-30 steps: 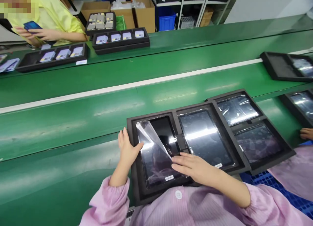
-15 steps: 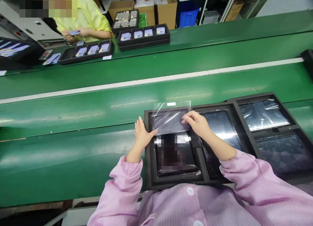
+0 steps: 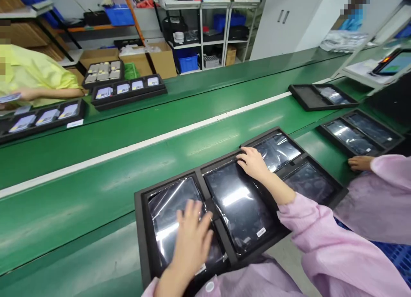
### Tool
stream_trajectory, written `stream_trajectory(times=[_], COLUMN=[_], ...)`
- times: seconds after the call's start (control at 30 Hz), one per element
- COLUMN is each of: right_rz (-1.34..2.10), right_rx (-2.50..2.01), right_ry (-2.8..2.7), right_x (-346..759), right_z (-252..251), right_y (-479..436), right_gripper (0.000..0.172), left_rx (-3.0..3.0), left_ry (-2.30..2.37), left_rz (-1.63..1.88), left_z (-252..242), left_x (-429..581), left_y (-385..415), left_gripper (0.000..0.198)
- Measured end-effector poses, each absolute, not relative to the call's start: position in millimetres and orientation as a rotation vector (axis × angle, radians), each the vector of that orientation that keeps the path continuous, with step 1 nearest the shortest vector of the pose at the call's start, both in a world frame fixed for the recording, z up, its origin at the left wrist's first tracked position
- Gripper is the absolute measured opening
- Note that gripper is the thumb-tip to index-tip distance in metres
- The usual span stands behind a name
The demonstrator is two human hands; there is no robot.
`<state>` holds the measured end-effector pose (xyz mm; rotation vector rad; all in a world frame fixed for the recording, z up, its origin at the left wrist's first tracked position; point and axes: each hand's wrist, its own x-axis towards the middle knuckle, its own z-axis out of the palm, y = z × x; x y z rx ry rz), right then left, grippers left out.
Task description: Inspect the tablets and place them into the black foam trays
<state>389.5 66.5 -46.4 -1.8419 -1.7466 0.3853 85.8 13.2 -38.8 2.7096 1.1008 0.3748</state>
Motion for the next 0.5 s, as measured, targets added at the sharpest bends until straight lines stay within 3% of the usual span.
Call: stream_trajectory(times=[0.07, 0.17, 0.33, 0.5], right_rz=[0.339, 0.369, 0.448, 0.468], right_rx=[-1.924, -1.967, -2.006, -1.967], right_ry=[-1.721, -1.732, -1.677, -1.611], right_x=[407.9, 415.7, 415.0, 423.4], right_z=[-54.6, -66.0, -70.7, -62.6], right_y=[78.6, 80.9, 61.6, 32.2], right_gripper=[0.019, 0.023, 0.043, 0.051], left_rx=[2.696, 2.637, 2.761, 2.918], left_ry=[0.740, 0.648, 0.756, 0.365], left_rz=[0.154, -0.097, -0.237, -0.290], left_z=[-39.1, -36.4, -28.4, -32.3], left_x=[111.4, 136.7, 159.9, 172.7], left_y=[-4.2, -17.8, -20.6, -17.9], left_gripper=[0.033, 0.031, 0.034, 0.022])
